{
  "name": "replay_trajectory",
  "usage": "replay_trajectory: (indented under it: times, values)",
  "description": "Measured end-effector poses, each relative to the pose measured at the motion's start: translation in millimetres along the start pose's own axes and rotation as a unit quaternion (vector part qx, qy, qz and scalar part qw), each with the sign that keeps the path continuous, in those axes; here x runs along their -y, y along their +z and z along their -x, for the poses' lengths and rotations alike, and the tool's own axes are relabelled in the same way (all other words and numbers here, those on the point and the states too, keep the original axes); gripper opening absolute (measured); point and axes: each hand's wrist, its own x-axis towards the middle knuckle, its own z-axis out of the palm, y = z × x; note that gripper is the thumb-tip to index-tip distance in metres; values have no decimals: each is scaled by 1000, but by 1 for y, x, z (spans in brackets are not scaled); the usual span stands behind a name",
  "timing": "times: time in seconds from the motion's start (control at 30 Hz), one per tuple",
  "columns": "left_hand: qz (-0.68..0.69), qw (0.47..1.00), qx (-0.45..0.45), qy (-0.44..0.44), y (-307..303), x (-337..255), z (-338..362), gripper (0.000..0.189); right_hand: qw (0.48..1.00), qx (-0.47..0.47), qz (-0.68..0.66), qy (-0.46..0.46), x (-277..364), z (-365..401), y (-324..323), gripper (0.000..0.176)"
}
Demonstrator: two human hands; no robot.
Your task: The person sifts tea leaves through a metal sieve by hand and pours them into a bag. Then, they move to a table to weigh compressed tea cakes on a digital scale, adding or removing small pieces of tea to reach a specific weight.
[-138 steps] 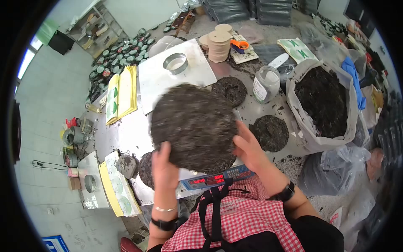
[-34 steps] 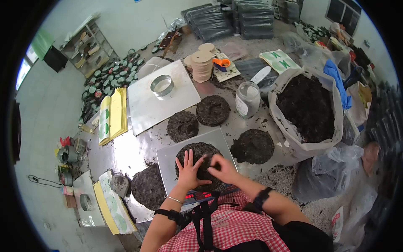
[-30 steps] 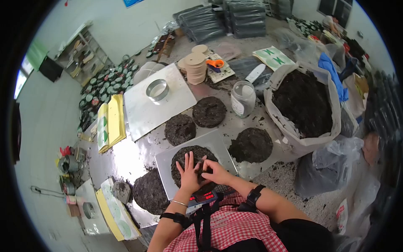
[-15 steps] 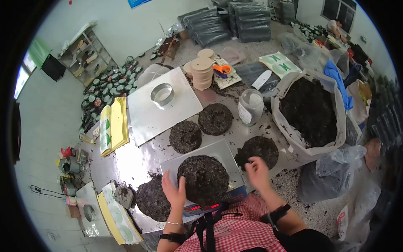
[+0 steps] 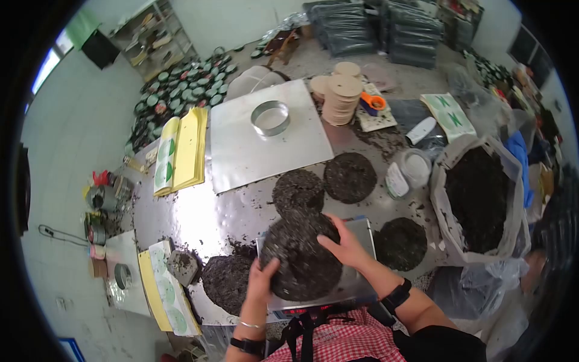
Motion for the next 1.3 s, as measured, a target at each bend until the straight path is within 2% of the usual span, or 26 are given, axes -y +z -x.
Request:
replay_trajectory:
  times: [0.03,0.17,0.2,0.3,0.37,0.4,0.43,0.5,0.53,0.57,0.63,0.7,0.73,0.77,0.8,0.83,0.87,0.9,0.93,0.97,1.03,1.07,1.1,1.17,1.27,1.3]
  values:
    - [0,1000,-22,5,-5,-31,-14,51,1000,12,-1,2,5,-17,4,66]
    - [84,987,-95,96,-74,-93,-101,51,984,-88,-153,29,23,-43,14,49]
    - [79,988,-112,72,-97,-95,-126,52,976,-112,-176,67,23,-35,13,43]
    - [12,988,-149,34,-179,-37,-223,59,960,-168,-181,132,3,0,9,33]
    - [-137,957,-246,-71,-157,-29,-227,66,953,-205,-163,149,1,22,9,29]
    - [-132,974,-182,-39,-201,22,-270,73,953,-226,-136,148,7,29,8,28]
    - [-129,975,-175,-40,-192,18,-272,73,952,-248,-108,143,14,33,7,27]
    - [-275,909,-291,-119,-168,3,-263,74,952,-266,-87,125,27,41,8,26]
    - [-330,910,-235,-88,-178,-11,-257,73,954,-277,-66,92,32,45,11,27]
    - [-329,911,-235,-86,-184,-18,-246,73,956,-284,-45,57,36,46,15,27]
    - [-405,865,-267,127,-188,-62,-178,70,968,-246,-6,53,37,51,30,26]
    - [-456,820,-270,217,-221,-70,-116,68,978,-198,28,53,41,56,53,26]
    - [-545,757,-298,206,-223,-75,-75,71,987,-148,36,52,46,56,69,24]
    - [-582,728,-318,174,-228,-64,-44,85,993,-100,43,45,51,57,86,22]
    - [-615,721,-304,95,-231,-44,-19,100,997,-61,32,33,49,58,102,18]
    - [-638,735,-229,-8,-228,-21,0,112,998,-54,26,26,47,58,117,18]
    - [-701,690,-177,28,-238,34,11,118,999,7,23,25,44,57,130,18]
    - [-672,703,-217,84,-234,71,20,120,997,68,22,25,43,58,141,18]
    - [-648,704,-258,134,-221,71,32,116,994,104,32,18,44,58,150,19]
    - [-647,703,-262,139,-216,68,36,116,994,104,31,11,45,59,156,19]
    - [-659,663,-297,193,-207,68,44,112,982,163,81,-43,46,65,162,21]
    - [-658,639,-318,241,-204,66,45,101,978,176,104,-38,47,69,161,20]
    - [-655,639,-318,248,-204,67,45,101,978,172,106,-44,45,72,160,20]
    - [-642,708,-255,147,-206,67,43,84,956,195,208,-60,38,79,157,20]
    - [-566,714,-328,247,-188,62,50,77,945,222,222,-90,41,92,155,21]
    - [-571,711,-324,253,-187,59,48,77,948,214,219,-91,38,95,154,21]
